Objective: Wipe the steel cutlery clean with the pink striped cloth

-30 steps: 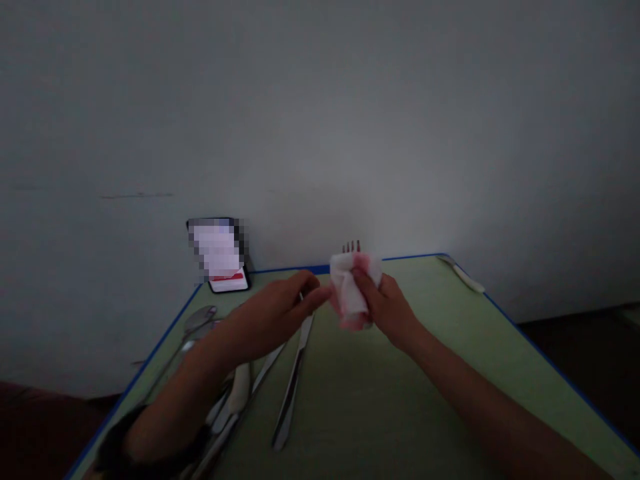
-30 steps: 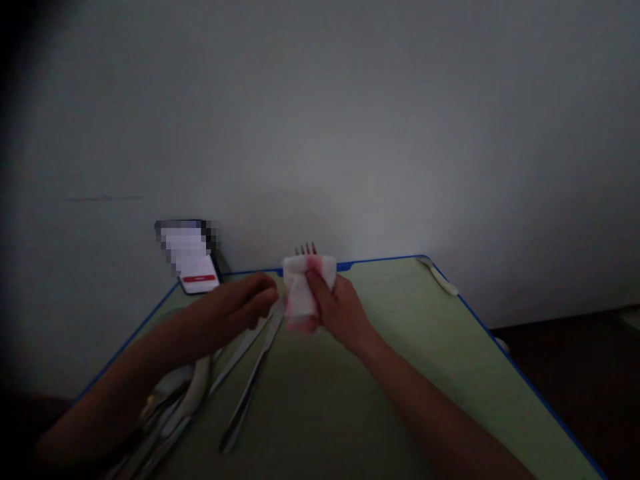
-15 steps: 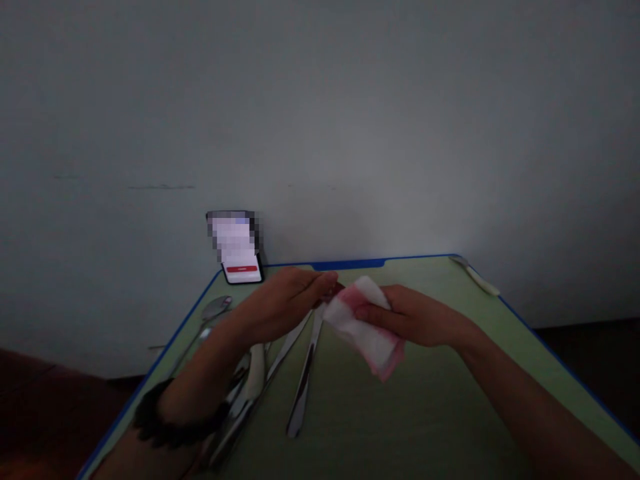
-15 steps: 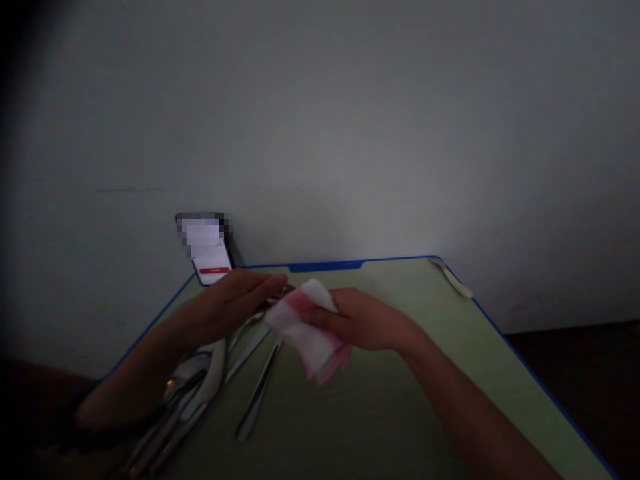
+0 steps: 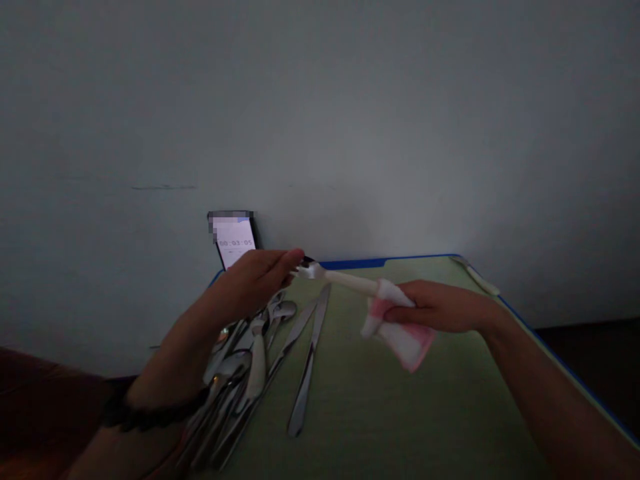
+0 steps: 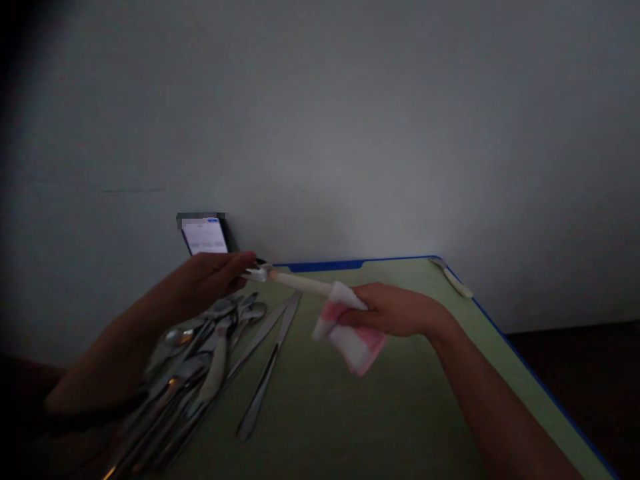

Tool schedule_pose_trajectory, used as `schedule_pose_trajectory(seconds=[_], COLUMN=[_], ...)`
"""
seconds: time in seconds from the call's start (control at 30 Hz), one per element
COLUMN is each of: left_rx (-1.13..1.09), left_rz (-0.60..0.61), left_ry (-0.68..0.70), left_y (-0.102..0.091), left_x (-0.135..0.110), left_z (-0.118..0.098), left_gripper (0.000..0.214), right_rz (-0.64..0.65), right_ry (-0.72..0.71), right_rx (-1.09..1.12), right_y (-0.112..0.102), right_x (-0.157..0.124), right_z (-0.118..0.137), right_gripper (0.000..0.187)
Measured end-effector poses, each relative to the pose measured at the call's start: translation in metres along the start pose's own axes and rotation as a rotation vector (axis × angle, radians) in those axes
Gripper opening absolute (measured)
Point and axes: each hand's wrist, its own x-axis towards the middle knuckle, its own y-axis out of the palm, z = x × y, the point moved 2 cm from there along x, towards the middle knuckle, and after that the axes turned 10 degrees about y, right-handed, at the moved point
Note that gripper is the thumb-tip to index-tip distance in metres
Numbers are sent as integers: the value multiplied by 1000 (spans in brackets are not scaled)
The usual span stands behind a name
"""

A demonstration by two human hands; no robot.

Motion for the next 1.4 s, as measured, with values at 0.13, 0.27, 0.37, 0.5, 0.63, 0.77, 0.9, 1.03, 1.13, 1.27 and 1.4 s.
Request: schedule_pose_trajectory(seconds=[0.13,0.27,0.37,0.5,0.63,0.77,0.9,1.03,1.13,1.27,1.4], left_rx=[70,78,74,83,86,-16,-91,29,164,228,213], left_rz=[-82,-57,-66,-73,-33,124,354,422,306,229,255], left_ry=[-24,164,268,320,271,391,577,560,459,409,390], left_y=[-9,5,22,46,65,74,89,114,125,129,132], left_x=[0,2,4,7,8,3,-7,-10,-8,-7,-8], left_z=[9,-10,-25,-33,-36,-52,-68,-69,-64,-62,-62], left_gripper=[49,39,39,39,36,34,33,34,30,25,24], right_rz=[-2,-111,-72,-35,-69,-294,-346,-431,-519,-601,-670], right_ry=[114,21,-78,-41,107,475,771,894,931,956,989], right_rx=[-110,-20,178,228,-27,-449,-580,-585,-605,-625,-665], right_y=[5,3,6,7,-13,-42,-46,-30,-23,-25,-20], right_x=[4,3,5,3,-11,-23,-18,-1,6,6,-2], right_z=[-10,1,15,18,-11,-68,-119,-143,-149,-152,-152], right_gripper=[36,67,56,47,39,36,27,38,43,39,37])
